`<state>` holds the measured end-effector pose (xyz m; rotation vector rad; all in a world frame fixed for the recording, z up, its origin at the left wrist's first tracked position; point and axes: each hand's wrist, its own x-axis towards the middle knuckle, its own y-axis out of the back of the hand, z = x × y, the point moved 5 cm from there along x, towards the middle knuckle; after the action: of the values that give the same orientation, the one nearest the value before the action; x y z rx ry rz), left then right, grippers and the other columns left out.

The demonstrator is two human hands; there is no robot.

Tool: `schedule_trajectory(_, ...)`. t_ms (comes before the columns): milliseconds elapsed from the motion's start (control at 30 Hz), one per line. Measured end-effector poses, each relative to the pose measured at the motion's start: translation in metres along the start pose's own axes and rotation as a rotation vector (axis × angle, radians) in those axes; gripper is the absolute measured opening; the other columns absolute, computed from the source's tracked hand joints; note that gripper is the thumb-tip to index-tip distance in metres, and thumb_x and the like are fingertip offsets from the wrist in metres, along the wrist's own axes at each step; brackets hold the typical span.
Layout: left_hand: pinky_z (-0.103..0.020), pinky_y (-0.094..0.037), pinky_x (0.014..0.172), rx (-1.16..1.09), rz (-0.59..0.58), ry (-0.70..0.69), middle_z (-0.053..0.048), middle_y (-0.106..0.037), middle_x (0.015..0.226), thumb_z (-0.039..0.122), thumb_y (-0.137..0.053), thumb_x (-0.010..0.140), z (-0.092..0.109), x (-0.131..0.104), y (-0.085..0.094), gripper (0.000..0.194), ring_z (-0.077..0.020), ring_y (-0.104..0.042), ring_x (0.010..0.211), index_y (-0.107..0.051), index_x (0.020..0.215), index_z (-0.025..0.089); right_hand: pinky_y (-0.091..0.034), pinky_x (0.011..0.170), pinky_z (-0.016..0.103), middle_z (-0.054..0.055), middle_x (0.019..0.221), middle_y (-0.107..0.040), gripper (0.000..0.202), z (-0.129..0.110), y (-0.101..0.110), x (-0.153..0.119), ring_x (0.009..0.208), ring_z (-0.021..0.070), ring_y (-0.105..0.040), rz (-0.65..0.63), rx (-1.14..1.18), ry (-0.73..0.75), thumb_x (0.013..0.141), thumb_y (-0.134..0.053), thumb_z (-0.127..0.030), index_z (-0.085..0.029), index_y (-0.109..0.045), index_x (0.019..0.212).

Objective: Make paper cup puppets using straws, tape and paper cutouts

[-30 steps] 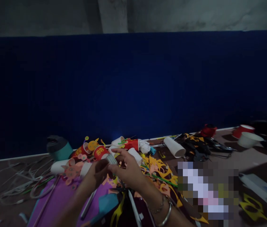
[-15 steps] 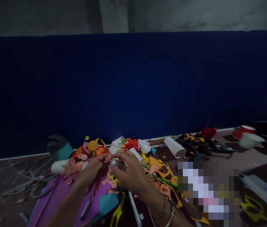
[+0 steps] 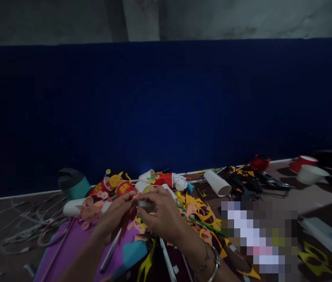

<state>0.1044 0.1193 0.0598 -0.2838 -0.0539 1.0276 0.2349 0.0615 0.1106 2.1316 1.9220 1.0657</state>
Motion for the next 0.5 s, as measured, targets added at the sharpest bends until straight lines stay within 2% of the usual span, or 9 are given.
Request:
schedule_trajectory(133, -0.018, -0.039, 0.051, 0.056, 0.11, -0.057, 0.004, -0.055, 0.06, 0.036, -0.062, 0.077, -0.001, 0.002, 0.006, 0.021, -0.0076, -0.048, 0.052, -0.062, 0.079, 0.015, -0.042, 0.077, 0.033, 0.004, 0.085, -0.06, 0.022, -0.004, 0.0, -0.001, 0.084, 0.0194, -0.053, -0.025, -0.005, 0.01, 0.075, -0.063, -0.025, -0.025, -0.068, 0.096)
schedule_trajectory(267, -0.018, -0.044, 0.061, -0.063, 0.186, -0.083, 0.002, -0.062, 0.065, 0.034, -0.07, 0.07, 0.006, 0.0, 0.008, 0.022, -0.0102, -0.056, 0.063, -0.065, 0.078, 0.014, -0.042, 0.075, 0.032, 0.003, 0.082, -0.058, 0.025, -0.003, -0.002, 0.0, 0.081, 0.0182, -0.053, -0.041, -0.057, 0.023, 0.074, -0.062, -0.021, -0.024, -0.066, 0.098)
schedule_trajectory(367, -0.018, -0.045, 0.066, -0.105, 0.161, -0.053, 0.001, -0.065, 0.065, 0.031, -0.074, 0.066, 0.014, -0.004, 0.004, 0.021, -0.011, -0.059, 0.066, -0.068, 0.075, 0.014, -0.042, 0.077, 0.033, 0.003, 0.084, -0.059, 0.03, 0.001, -0.004, 0.001, 0.083, 0.0187, -0.054, -0.053, -0.093, 0.007, 0.072, -0.06, -0.015, -0.023, -0.064, 0.1)
schedule_trajectory(500, -0.017, -0.045, 0.065, -0.073, 0.091, -0.002, 0.001, -0.067, 0.068, 0.031, -0.072, 0.07, 0.016, -0.005, 0.004, 0.019, -0.0095, -0.058, 0.065, -0.069, 0.079, 0.015, -0.041, 0.083, 0.034, 0.004, 0.092, -0.062, 0.034, 0.008, -0.007, 0.002, 0.09, 0.0201, -0.055, -0.05, -0.084, -0.015, 0.073, -0.056, -0.015, -0.022, -0.059, 0.106)
